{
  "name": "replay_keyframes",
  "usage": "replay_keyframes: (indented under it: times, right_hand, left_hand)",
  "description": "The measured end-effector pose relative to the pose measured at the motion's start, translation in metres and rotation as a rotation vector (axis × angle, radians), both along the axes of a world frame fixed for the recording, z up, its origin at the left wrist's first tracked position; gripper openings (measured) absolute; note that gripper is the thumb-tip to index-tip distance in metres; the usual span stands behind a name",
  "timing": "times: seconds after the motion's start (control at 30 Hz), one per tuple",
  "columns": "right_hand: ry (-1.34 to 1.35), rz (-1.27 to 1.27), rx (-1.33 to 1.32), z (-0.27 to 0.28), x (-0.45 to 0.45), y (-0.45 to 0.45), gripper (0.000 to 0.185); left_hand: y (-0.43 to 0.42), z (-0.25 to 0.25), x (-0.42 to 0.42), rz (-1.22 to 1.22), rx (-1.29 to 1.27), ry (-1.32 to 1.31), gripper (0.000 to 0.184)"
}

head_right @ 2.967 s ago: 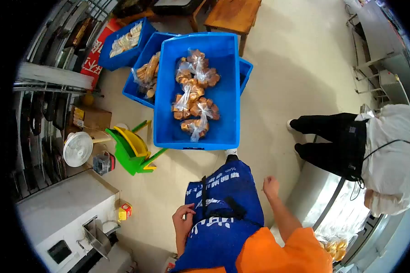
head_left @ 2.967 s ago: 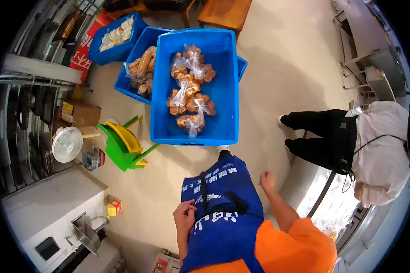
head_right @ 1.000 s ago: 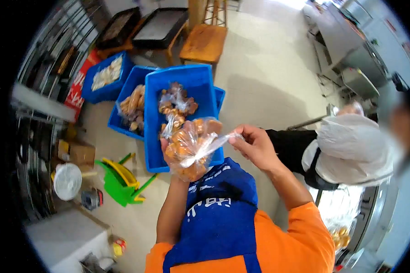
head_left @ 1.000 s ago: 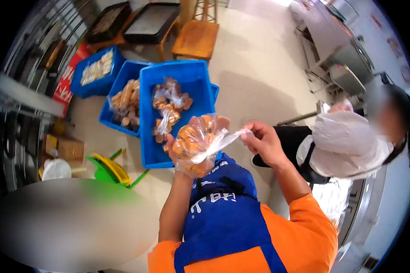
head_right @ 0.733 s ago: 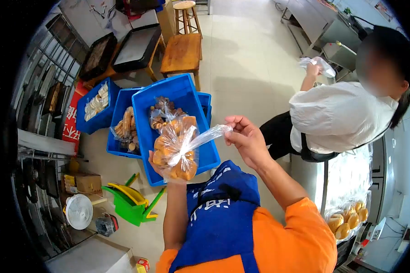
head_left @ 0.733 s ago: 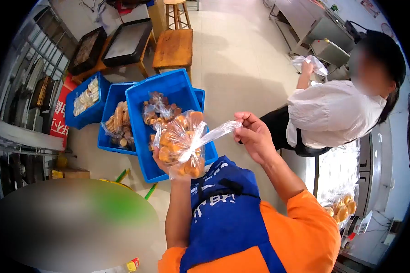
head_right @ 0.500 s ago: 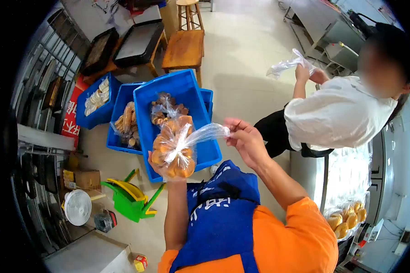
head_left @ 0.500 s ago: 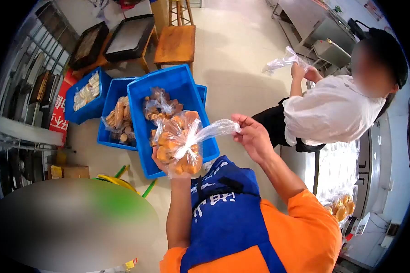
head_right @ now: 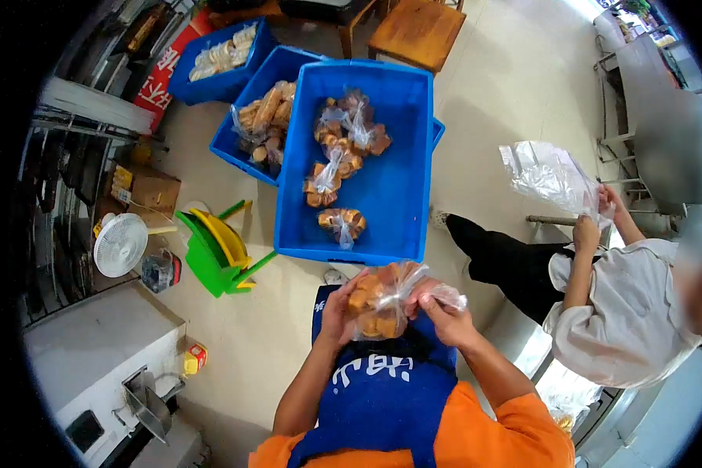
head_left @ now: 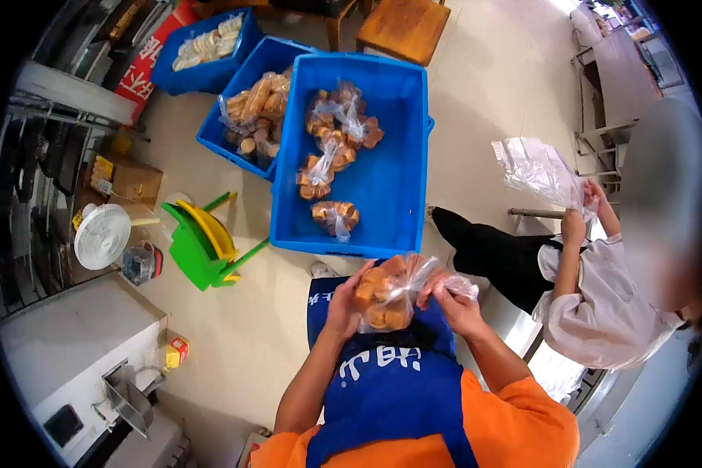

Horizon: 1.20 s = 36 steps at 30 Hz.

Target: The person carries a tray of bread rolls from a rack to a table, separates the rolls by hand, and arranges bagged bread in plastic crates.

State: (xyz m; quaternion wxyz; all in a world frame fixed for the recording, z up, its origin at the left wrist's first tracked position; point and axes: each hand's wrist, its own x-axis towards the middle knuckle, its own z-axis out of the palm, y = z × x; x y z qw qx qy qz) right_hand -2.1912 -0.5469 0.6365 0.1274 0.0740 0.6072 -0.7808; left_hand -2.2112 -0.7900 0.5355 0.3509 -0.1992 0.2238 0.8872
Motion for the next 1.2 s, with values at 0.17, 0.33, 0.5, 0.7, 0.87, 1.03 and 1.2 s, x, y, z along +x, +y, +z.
replay_keyframes:
  times: [0.17, 0.33, 0.5, 0.7, 0.87, 1.03, 1.2]
  right_hand:
    - [0.036, 0.21, 0.177, -0.023, -0.031, 0.001, 0.016]
    - [0.054, 0.111, 0.208, -0.047, -0.073, 0.012, 0.02]
    - [0.009, -0.001, 0.405, -0.109, -0.121, 0.012, 0.022]
    - [0.067, -0.065, 0.776, -0.257, -0.143, -0.019, 0.019]
    - [-0.027, -0.055, 0.958, -0.336, -0.156, -0.019, 0.02]
    - [-0.175, -0.01, 0.854, -0.314, -0.162, -0.015, 0.026]
    - [-0.082, -0.059, 0.91, -0.249, -0.159, -0.027, 0.04]
  left_hand:
    - [-0.047, -0.034, 0.049, 0.157, -0.162, -0.221, 0.058]
    - [-0.09, -0.056, 0.11, 0.394, -0.414, -0.42, 0.047]
    - [-0.099, -0.05, 0.133, 0.65, -0.482, -0.523, 0.043]
    - [-0.09, -0.052, 0.151, 0.718, -0.457, -0.506, 0.039]
    - [-0.078, -0.047, 0.15, 0.673, -0.532, -0.547, 0.036]
    - [-0.076, -0.044, 0.15, 0.682, -0.577, -0.529, 0.035]
    - [-0.077, -0.044, 0.149, 0.691, -0.567, -0.508, 0.035]
